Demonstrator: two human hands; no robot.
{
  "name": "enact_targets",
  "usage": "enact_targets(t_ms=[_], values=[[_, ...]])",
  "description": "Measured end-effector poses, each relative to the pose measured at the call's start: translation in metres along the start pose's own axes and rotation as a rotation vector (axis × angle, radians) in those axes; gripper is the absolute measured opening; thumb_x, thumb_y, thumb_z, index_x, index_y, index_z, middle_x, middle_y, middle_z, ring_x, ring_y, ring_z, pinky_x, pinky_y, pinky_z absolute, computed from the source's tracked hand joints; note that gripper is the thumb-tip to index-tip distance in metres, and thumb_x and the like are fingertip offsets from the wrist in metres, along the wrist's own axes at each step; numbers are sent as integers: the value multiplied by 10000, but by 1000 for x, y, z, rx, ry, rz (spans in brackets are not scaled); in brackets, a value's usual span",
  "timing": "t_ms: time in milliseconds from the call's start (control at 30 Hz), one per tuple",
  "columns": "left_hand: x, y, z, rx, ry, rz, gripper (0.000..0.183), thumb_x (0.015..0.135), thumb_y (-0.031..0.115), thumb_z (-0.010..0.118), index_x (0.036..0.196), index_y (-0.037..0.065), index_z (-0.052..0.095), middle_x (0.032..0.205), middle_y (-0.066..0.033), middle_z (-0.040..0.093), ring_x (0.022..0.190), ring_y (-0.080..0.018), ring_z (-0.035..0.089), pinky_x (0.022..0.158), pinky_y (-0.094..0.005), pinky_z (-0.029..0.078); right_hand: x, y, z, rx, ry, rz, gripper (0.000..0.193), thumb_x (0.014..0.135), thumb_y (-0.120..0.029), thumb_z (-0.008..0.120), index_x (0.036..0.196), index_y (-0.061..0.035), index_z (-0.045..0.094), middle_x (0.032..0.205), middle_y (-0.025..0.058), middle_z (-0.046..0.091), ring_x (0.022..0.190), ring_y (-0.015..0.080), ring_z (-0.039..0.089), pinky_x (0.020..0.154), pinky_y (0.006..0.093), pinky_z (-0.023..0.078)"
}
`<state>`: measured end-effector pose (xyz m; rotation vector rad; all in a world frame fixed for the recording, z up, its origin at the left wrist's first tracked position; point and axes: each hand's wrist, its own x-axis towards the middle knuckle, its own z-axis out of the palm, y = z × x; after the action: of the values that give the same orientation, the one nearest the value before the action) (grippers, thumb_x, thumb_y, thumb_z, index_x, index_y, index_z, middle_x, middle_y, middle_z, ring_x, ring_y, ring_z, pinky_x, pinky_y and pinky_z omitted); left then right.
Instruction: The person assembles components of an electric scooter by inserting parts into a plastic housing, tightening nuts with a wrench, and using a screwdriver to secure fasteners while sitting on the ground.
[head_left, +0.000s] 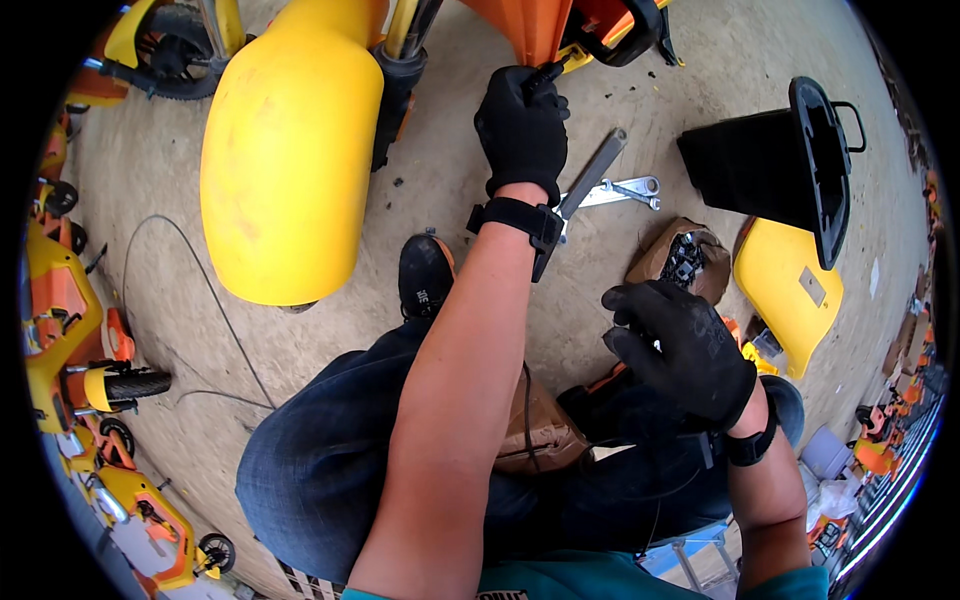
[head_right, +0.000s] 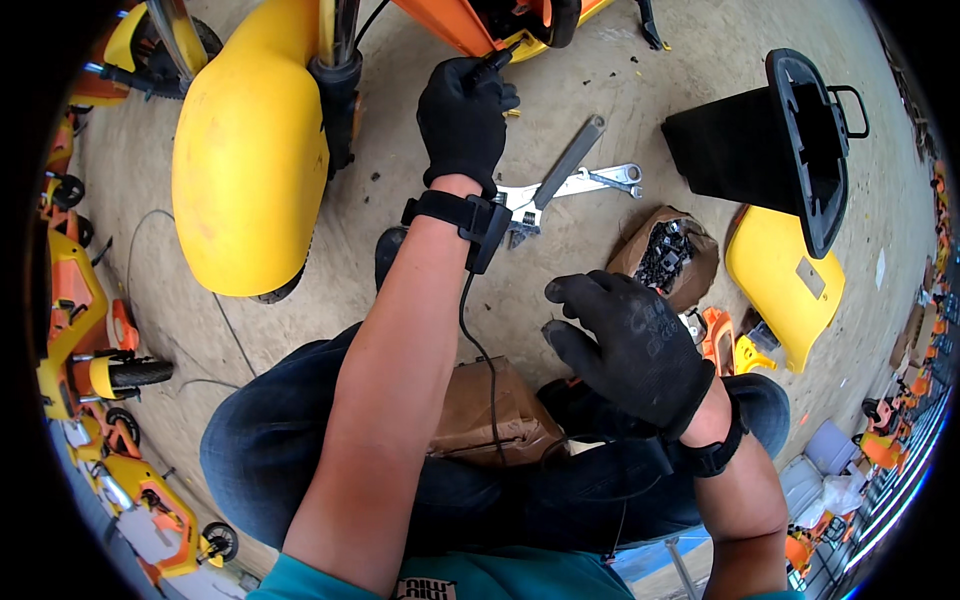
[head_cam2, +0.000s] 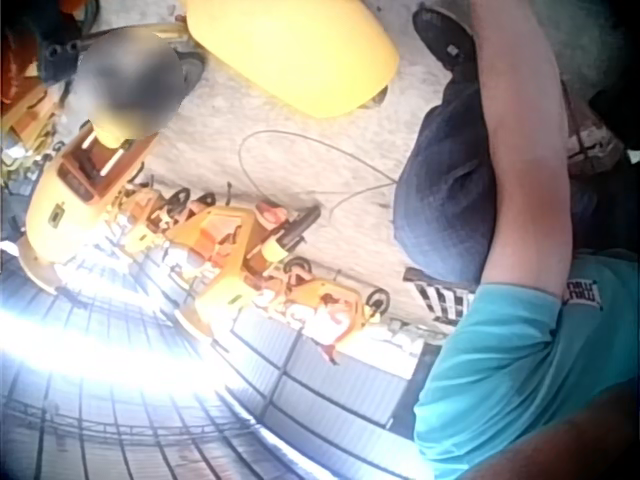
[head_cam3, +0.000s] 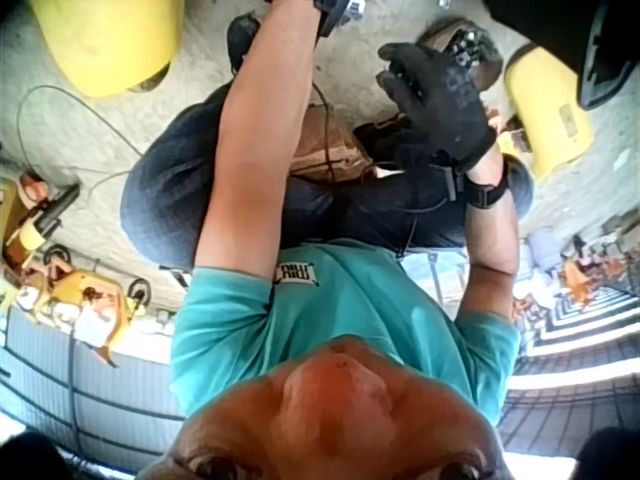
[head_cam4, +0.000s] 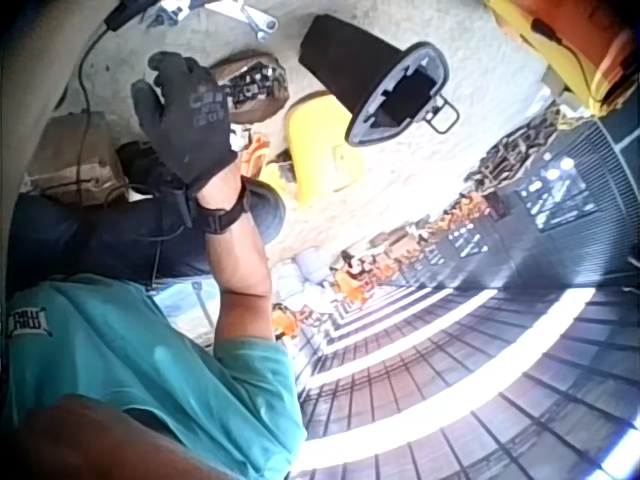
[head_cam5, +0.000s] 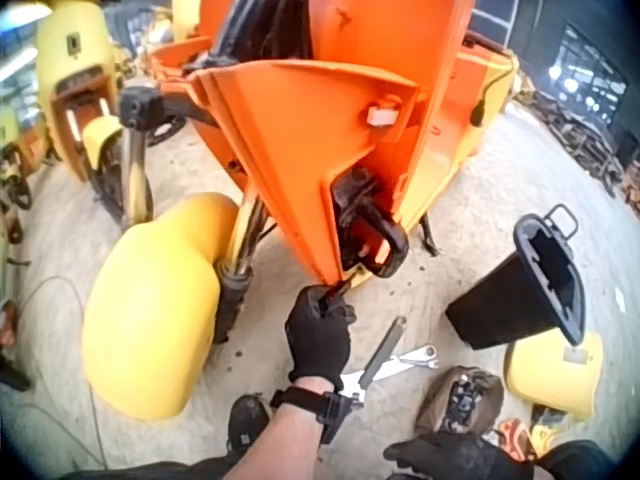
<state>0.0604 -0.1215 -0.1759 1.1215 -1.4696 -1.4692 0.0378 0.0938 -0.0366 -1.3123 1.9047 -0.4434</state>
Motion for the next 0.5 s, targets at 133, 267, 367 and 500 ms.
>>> enact_targets(t_ms=[133,267,367,500], values=[[3,5,1,-155,-19,-93,177,933,91,583,993,-69,628,768,-133,691,629,-191,703,599,-305,599,1,-3,2,-14,-12,-13,302,886,-170,672,1137,-5,636,994,212,667,905,369,653,788,428,525],[6,8,0,-173,-50,-181,195,940,96,580,1012,-78,628,772,-132,678,620,-189,696,576,-296,601,3,-8,5,-28,-31,-13,300,885,-165,666,1140,-11,634,996,214,664,926,371,647,795,433,521],[7,10,-1,-203,-54,-227,205,943,100,577,1036,-74,634,790,-130,678,605,-178,685,566,-288,601,4,-13,5,-6,-41,-13,300,881,-153,663,1145,-15,630,993,217,664,932,378,640,800,434,521],[7,14,-1,-215,-73,-281,237,954,124,562,1070,-69,635,791,-124,671,595,-159,667,550,-280,596,3,-17,5,-27,-53,-38,310,877,-150,664,1154,-15,625,993,218,666,927,380,639,795,433,526]])
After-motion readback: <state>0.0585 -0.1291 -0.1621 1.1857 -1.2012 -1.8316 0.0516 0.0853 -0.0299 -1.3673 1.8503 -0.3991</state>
